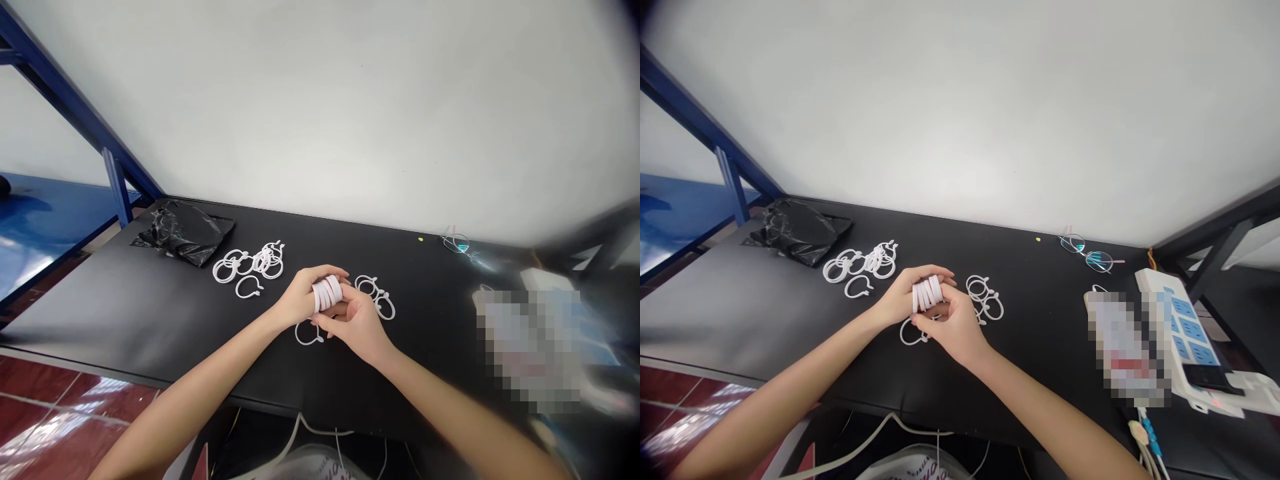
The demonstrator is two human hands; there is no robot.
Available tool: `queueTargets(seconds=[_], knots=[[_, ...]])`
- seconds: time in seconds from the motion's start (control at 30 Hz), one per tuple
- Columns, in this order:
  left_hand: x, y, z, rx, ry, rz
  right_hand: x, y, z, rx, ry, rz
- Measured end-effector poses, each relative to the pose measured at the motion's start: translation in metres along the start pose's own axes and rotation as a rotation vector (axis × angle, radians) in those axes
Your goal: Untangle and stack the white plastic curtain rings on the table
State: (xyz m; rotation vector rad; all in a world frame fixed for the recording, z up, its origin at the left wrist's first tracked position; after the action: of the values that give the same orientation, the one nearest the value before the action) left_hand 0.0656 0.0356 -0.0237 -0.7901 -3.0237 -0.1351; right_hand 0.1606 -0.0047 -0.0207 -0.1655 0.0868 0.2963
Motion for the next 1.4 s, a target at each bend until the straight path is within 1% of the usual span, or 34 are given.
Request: queueTargets(seconds=[0.07,0.13,0.2,0.27,0.37,0.43,0.53,0.63,0.8,0.87,0.93,1.03,1.1,1.17,1.27,1.33,1.4], knots=[[0.001,-0.001,-0.001,0.021,-0.03,-0.047,0.0,0.001,-0.001,0.006,0.008,-0.002],[0.0,-0.001,0.0,0.068,-0.054,-0.052,0.001,0.002,-0.001,0.015,0.037,0.006],[-0.001,-0.001,0.001,0.109,-0.078,-0.026,0.001,0.003,0.0,0.018,0.062,0.043],[-0.002,-0.001,0.003,0.13,-0.085,0.018,-0.001,0.004,0.001,0.005,0.071,0.116],[-0.001,-0.002,0.001,0.121,-0.021,0.087,-0.003,0.003,0.004,-0.01,0.052,0.201],[0.0,-0.002,-0.003,0.078,0.057,0.1,-0.001,0.002,0.007,0.026,0.028,0.194],[0.001,-0.003,-0.009,-0.009,0.172,0.088,0.003,-0.001,0.01,0.123,-0.006,0.149],[-0.001,-0.003,-0.01,-0.061,0.237,0.119,0.005,-0.003,0.008,0.171,-0.038,0.144],[0.003,-0.001,-0.016,-0.207,0.462,0.048,0.005,-0.002,0.007,0.219,-0.124,0.096],[0.003,-0.001,-0.016,-0.19,0.42,0.065,0.004,-0.002,0.01,0.248,-0.133,0.091],[0.001,-0.002,-0.014,-0.12,0.248,0.11,0.003,-0.002,0.011,0.248,-0.106,0.106],[-0.005,-0.003,-0.009,0.016,-0.068,0.198,0.003,-0.001,0.01,0.201,-0.011,0.156],[-0.01,-0.003,-0.006,0.092,-0.181,0.263,0.003,0.001,0.009,0.166,0.033,0.201],[-0.011,-0.003,-0.004,0.125,-0.203,0.297,0.003,0.002,0.008,0.132,0.043,0.255],[-0.006,-0.002,-0.005,0.085,-0.128,0.244,0.004,0.004,0.006,0.061,0.022,0.325],[-0.003,-0.003,-0.007,0.048,-0.039,0.226,0.005,0.005,0.005,0.02,0.008,0.336],[-0.003,-0.004,-0.008,0.005,0.096,0.232,0.006,0.004,0.004,0.01,-0.009,0.313]])
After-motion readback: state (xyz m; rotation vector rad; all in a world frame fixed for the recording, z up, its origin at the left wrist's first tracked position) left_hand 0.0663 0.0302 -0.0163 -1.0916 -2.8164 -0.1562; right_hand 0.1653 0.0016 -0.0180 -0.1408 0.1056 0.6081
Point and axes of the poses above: each hand's wrist, its own y-axis towards the middle knuckle, its own x-axis out of the back of the hand, z = x × y, the point moved 6 cm from there along y, towards the middle knuckle
